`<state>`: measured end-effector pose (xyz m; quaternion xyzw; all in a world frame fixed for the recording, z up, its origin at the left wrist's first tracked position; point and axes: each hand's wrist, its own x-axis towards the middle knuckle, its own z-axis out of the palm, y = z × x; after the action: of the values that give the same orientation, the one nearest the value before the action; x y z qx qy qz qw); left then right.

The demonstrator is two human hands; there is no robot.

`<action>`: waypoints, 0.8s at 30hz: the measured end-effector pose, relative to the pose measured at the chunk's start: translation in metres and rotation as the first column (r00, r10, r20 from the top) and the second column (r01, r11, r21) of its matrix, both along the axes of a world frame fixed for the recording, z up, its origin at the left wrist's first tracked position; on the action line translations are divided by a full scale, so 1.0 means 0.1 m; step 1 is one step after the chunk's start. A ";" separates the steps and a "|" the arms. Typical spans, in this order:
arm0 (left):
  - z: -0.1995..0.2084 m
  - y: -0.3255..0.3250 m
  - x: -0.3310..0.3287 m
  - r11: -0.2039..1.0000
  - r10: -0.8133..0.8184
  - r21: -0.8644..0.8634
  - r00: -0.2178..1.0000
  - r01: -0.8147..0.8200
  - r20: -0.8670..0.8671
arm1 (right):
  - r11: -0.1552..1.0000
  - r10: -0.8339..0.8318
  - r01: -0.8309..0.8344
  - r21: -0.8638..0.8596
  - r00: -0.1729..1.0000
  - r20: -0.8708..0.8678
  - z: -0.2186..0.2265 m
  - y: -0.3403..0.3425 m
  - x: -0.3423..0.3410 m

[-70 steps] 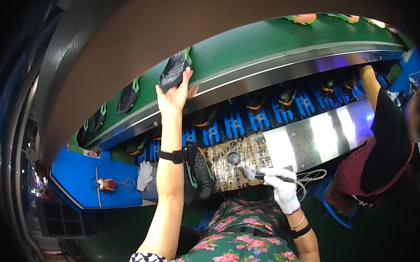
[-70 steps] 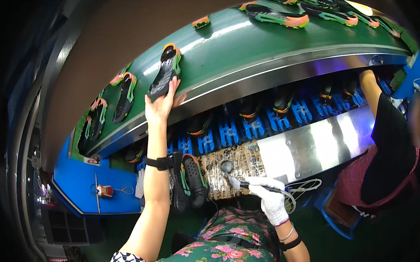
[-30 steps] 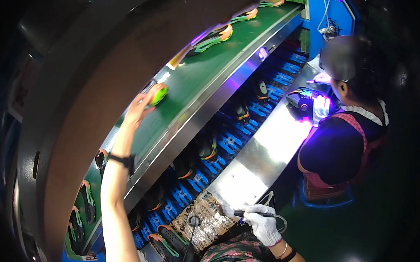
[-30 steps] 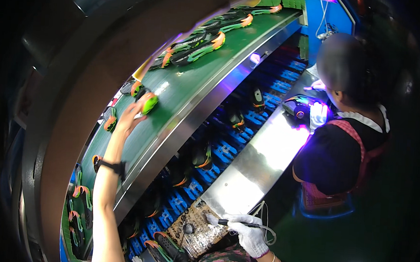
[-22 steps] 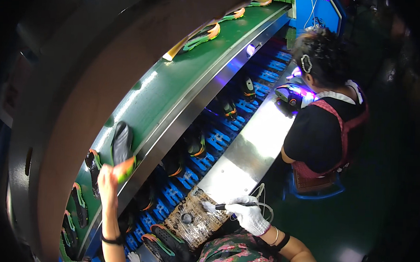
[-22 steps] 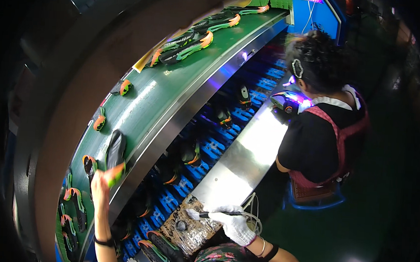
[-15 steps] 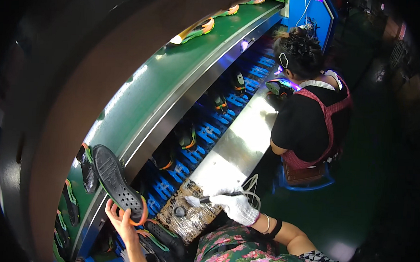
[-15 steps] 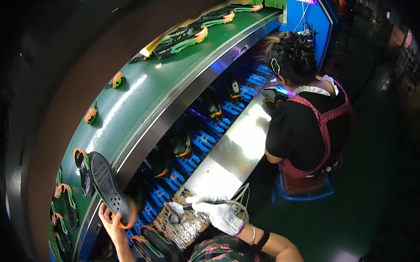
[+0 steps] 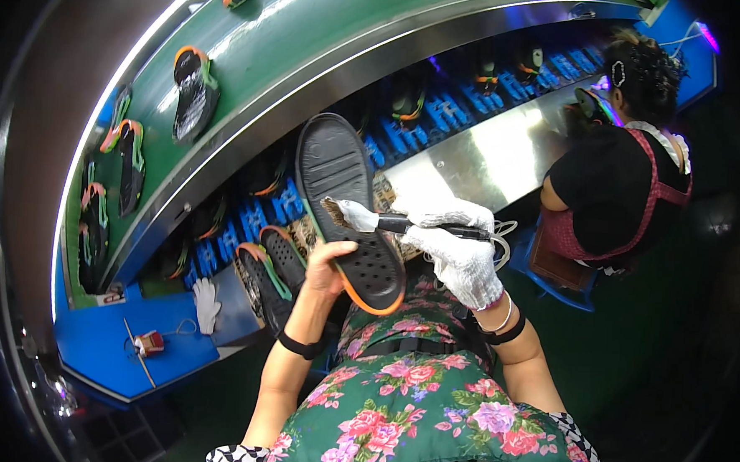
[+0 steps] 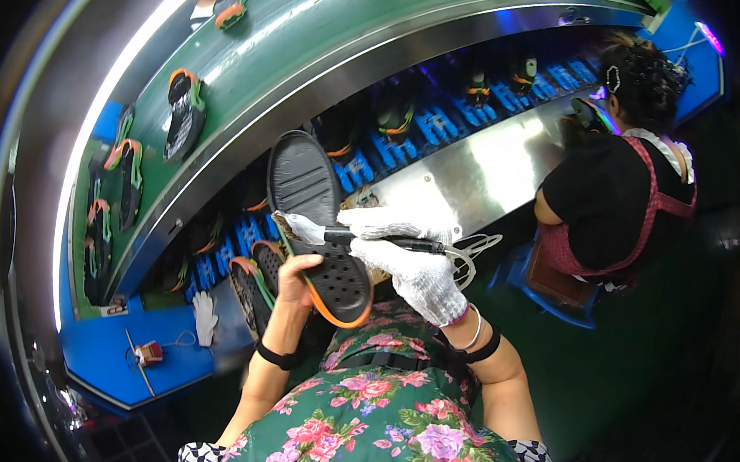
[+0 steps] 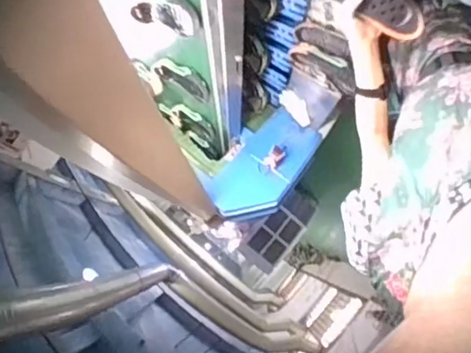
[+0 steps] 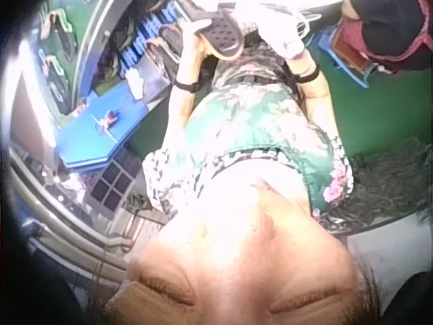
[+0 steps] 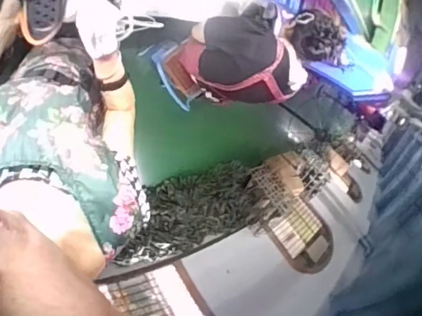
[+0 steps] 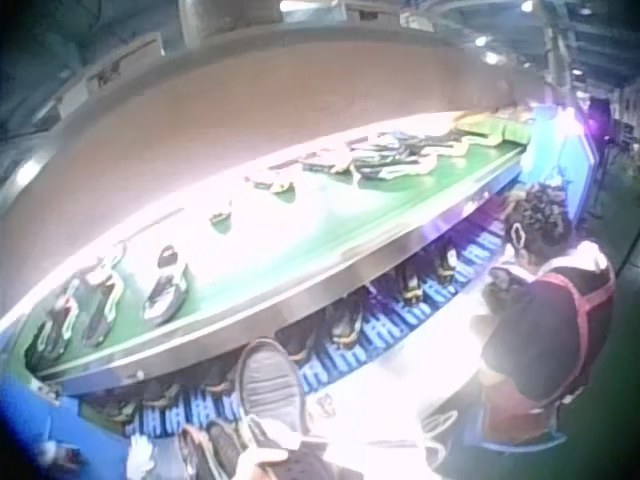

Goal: Applying glue to shoe soles using a brush on a manufacturing line.

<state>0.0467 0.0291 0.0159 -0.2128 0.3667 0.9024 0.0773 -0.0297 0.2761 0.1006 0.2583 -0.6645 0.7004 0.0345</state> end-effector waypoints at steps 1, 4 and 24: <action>0.05 0.11 0.08 0.999 -0.027 -0.025 0.999 0.026 -0.037 | 0.976 0.133 -0.069 -0.206 0.940 0.314 -0.03 -0.04 0.05; 0.22 0.39 0.24 0.957 -0.016 0.283 0.984 0.067 -0.180 | 0.977 0.148 -0.132 -0.169 0.986 0.082 0.06 -0.13 0.08; 0.16 0.85 0.37 0.906 0.289 0.376 0.933 -0.195 -0.213 | 0.973 0.065 0.061 0.225 0.854 -0.517 0.25 -0.23 -0.05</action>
<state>0.0833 0.1140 0.0318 -0.1180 0.1783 0.9756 -0.0491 -0.0352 0.2534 0.1251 0.4409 -0.7075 0.5216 0.1816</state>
